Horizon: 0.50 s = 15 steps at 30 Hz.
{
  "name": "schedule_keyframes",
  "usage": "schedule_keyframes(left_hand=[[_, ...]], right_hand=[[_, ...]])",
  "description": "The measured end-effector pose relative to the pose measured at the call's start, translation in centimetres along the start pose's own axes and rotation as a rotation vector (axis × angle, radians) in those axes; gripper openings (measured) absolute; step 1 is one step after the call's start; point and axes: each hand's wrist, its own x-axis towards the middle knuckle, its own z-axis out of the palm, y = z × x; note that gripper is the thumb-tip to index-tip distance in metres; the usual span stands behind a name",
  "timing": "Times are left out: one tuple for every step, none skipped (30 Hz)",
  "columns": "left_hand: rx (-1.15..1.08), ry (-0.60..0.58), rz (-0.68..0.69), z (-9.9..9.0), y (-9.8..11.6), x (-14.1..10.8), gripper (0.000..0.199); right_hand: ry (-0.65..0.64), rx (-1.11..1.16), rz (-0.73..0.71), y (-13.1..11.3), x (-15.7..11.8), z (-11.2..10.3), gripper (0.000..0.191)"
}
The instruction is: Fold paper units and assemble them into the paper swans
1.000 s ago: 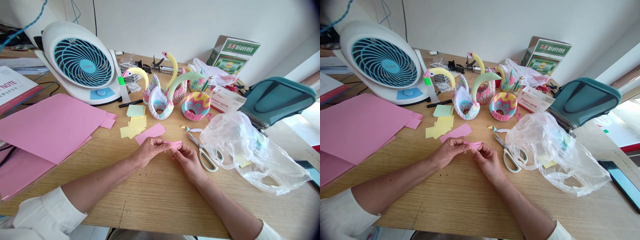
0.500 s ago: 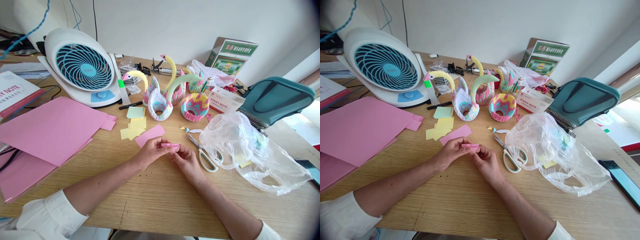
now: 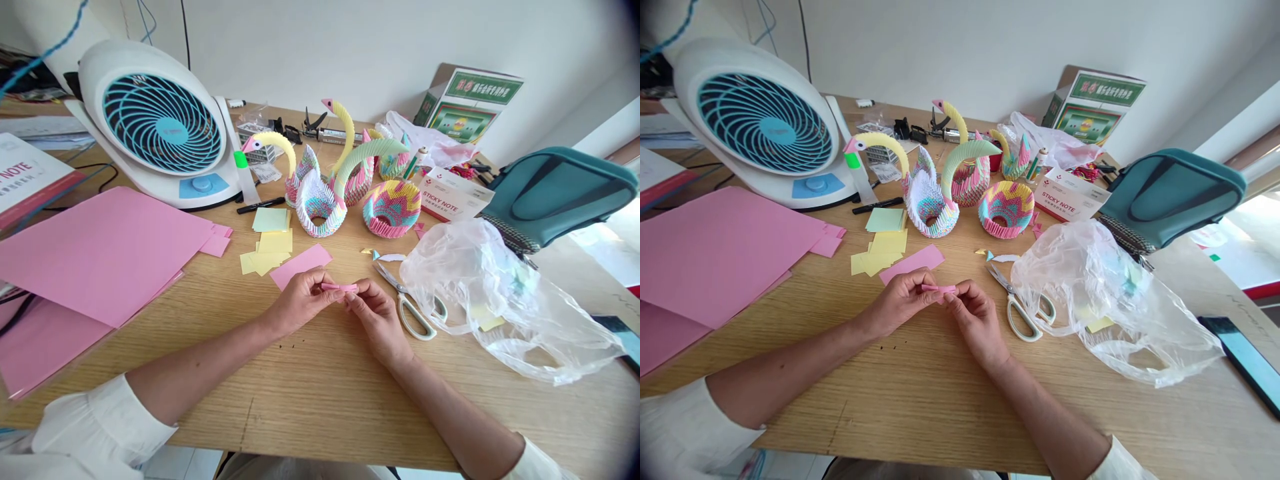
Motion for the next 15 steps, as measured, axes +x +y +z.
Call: schedule_keyframes(left_hand=[[0.017, 0.006, 0.008, 0.02, 0.06, -0.01, 0.028], [0.038, 0.015, 0.015, 0.03, 0.12, -0.02, 0.028], [0.058, 0.024, 0.024, 0.04, 0.18, -0.04, 0.028], [0.077, 0.029, 0.036, 0.05, 0.22, -0.06, 0.028], [0.093, 0.029, 0.049, 0.04, 0.25, -0.07, 0.028], [0.107, 0.029, 0.063, 0.03, 0.27, -0.08, 0.028], [0.122, 0.028, 0.077, 0.02, 0.27, -0.08, 0.028], [0.141, 0.030, 0.088, 0.00, 0.26, -0.07, 0.028], [0.161, 0.035, 0.096, -0.03, 0.24, -0.05, 0.027], [0.179, 0.043, 0.102, -0.06, 0.21, -0.03, 0.027], [0.190, 0.050, 0.110, -0.10, 0.15, -0.01, 0.026], [0.192, 0.054, 0.117, -0.16, 0.08, 0.01, 0.026], [0.189, 0.054, 0.125, -0.23, -0.01, 0.03, 0.025], [0.184, 0.049, 0.132, -0.31, -0.10, 0.05, 0.023], [0.179, 0.038, 0.140, -0.39, -0.20, 0.07, 0.022]], right_hand=[[-0.001, 0.003, 0.002, 0.03, -0.04, -0.06, 0.015], [-0.002, 0.005, 0.008, 0.09, -0.07, -0.13, 0.016], [-0.005, 0.005, 0.017, 0.18, -0.07, -0.22, 0.018], [-0.007, 0.004, 0.029, 0.29, -0.05, -0.32, 0.020], [-0.007, 0.002, 0.039, 0.39, -0.03, -0.41, 0.022], [-0.003, -0.001, 0.048, 0.48, 0.01, -0.49, 0.024], [0.005, -0.003, 0.055, 0.54, 0.04, -0.53, 0.024], [0.013, -0.005, 0.060, 0.58, 0.08, -0.53, 0.023], [0.024, -0.008, 0.065, 0.59, 0.11, -0.50, 0.021], [0.033, -0.009, 0.071, 0.58, 0.13, -0.44, 0.019], [0.040, -0.007, 0.076, 0.55, 0.14, -0.37, 0.019], [0.045, -0.001, 0.080, 0.53, 0.16, -0.30, 0.019], [0.050, 0.007, 0.082, 0.50, 0.17, -0.25, 0.020], [0.056, 0.022, 0.084, 0.48, 0.18, -0.21, 0.020], [0.063, 0.041, 0.086, 0.46, 0.19, -0.19, 0.019]])
